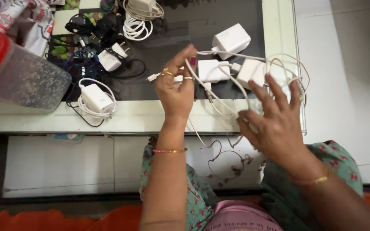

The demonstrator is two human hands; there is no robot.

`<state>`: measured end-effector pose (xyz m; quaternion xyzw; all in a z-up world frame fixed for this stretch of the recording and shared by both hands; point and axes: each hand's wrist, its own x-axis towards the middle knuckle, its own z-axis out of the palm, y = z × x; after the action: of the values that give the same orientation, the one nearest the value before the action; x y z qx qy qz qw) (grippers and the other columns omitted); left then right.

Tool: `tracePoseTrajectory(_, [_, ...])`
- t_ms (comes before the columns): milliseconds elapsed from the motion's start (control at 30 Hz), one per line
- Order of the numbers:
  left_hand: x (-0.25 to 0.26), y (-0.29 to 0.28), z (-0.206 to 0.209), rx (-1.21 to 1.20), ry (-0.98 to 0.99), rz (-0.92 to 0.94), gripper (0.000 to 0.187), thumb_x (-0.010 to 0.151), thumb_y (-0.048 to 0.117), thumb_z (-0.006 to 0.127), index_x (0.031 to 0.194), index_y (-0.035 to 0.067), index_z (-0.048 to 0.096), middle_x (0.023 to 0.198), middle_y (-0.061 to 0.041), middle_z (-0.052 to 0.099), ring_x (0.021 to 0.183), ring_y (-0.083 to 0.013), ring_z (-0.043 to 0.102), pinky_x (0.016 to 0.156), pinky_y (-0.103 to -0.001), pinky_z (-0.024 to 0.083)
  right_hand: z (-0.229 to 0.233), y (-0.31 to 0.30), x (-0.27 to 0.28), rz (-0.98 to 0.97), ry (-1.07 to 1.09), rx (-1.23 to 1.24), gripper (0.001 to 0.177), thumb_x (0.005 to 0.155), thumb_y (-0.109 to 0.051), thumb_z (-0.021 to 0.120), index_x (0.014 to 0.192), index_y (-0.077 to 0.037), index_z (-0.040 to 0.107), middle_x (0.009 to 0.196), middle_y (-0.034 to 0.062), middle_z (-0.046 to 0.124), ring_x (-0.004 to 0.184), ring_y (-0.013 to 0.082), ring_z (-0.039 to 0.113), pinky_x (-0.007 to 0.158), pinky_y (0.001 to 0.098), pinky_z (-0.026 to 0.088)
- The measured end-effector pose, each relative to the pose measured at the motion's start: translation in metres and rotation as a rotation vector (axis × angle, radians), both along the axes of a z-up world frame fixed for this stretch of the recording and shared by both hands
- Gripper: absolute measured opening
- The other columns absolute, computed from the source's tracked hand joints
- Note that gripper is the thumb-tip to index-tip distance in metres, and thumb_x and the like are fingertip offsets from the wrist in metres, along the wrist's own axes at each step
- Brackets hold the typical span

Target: The person wraps several white power cables around their corresponding charging adapters by hand on a glass-topped table.

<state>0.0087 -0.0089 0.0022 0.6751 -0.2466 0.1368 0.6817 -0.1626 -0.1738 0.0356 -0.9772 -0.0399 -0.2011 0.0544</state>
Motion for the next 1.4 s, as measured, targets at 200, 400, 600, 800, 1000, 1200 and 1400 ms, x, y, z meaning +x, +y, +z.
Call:
tracePoseTrajectory(200, [-0.007,-0.001,0.011,0.316,-0.148,0.032,0.032,0.094,-0.001,0.069,0.121,0.016,0.074,0.096,-0.002,0.074,0.081,-0.0152,0.070,0.076,-0.029,0.055,-0.001,-0.017,-0.036,-0.085,-0.097,0.135,0.015,0.085,-0.017,0.086,0.093,-0.012,0.074,0.121,0.0102,0.066,0.111,0.0281,0.059,0.093,0.0479,0.043])
tracePoseTrajectory(400, [-0.016,-0.007,0.013,0.552,-0.438,0.054,0.021,0.093,0.014,0.074,0.112,0.020,0.080,0.076,0.002,0.064,0.071,-0.0188,0.060,0.069,-0.036,0.048,0.015,-0.072,-0.053,-0.331,-0.155,0.068,0.009,0.100,-0.017,0.079,0.095,-0.014,0.072,0.092,-0.0015,0.067,0.068,0.0088,0.065,0.057,0.0214,0.044])
tracePoseTrajectory(600, [-0.025,-0.025,0.009,0.653,-0.495,0.092,0.005,0.097,0.025,0.077,0.099,0.022,0.081,0.068,0.003,0.058,0.065,-0.0177,0.057,0.063,-0.037,0.043,0.030,-0.084,-0.048,-0.538,-0.058,-0.267,0.016,0.088,-0.023,0.085,0.079,-0.017,0.073,0.076,-0.0067,0.071,0.053,0.0112,0.061,0.046,0.0275,0.038])
tracePoseTrajectory(800, [-0.020,-0.021,0.007,0.628,-0.562,0.109,0.022,0.093,0.018,0.077,0.114,0.024,0.081,0.073,0.002,0.060,0.069,-0.0188,0.060,0.067,-0.036,0.046,0.005,-0.114,-0.065,-0.716,0.342,-0.116,0.018,0.091,-0.034,0.080,0.104,-0.021,0.078,0.078,-0.0023,0.073,0.065,0.0211,0.067,0.060,0.0364,0.049])
tracePoseTrajectory(1000, [-0.013,-0.008,0.006,0.657,-0.418,0.072,0.030,0.092,0.015,0.077,0.120,0.024,0.079,0.074,0.002,0.059,0.069,-0.0182,0.060,0.069,-0.035,0.048,-0.021,-0.170,-0.079,-0.836,0.348,-0.003,0.015,0.100,-0.029,0.076,0.108,-0.016,0.079,0.081,0.0104,0.074,0.072,0.0289,0.068,0.065,0.0430,0.053])
tracePoseTrajectory(1200, [-0.030,-0.011,0.006,0.474,-0.254,-0.138,0.044,0.087,0.022,0.068,0.129,0.010,0.065,0.079,0.002,0.065,0.065,-0.0165,0.058,0.068,-0.033,0.049,-0.036,-0.182,-0.061,-0.328,-0.406,0.860,0.009,0.122,0.001,0.058,0.122,0.009,0.060,0.110,0.0138,0.069,0.100,0.0166,0.075,0.090,0.0244,0.066])
tracePoseTrajectory(1400, [-0.070,-0.022,0.005,0.238,-0.463,-0.107,0.059,0.106,0.055,0.060,0.145,0.012,0.049,0.134,-0.012,0.063,0.120,-0.0285,0.062,0.103,-0.041,0.051,-0.021,-0.126,-0.018,0.078,-0.667,0.966,0.013,0.110,-0.002,0.065,0.120,0.006,0.063,0.125,0.0158,0.066,0.108,0.0216,0.070,0.093,0.0314,0.062])
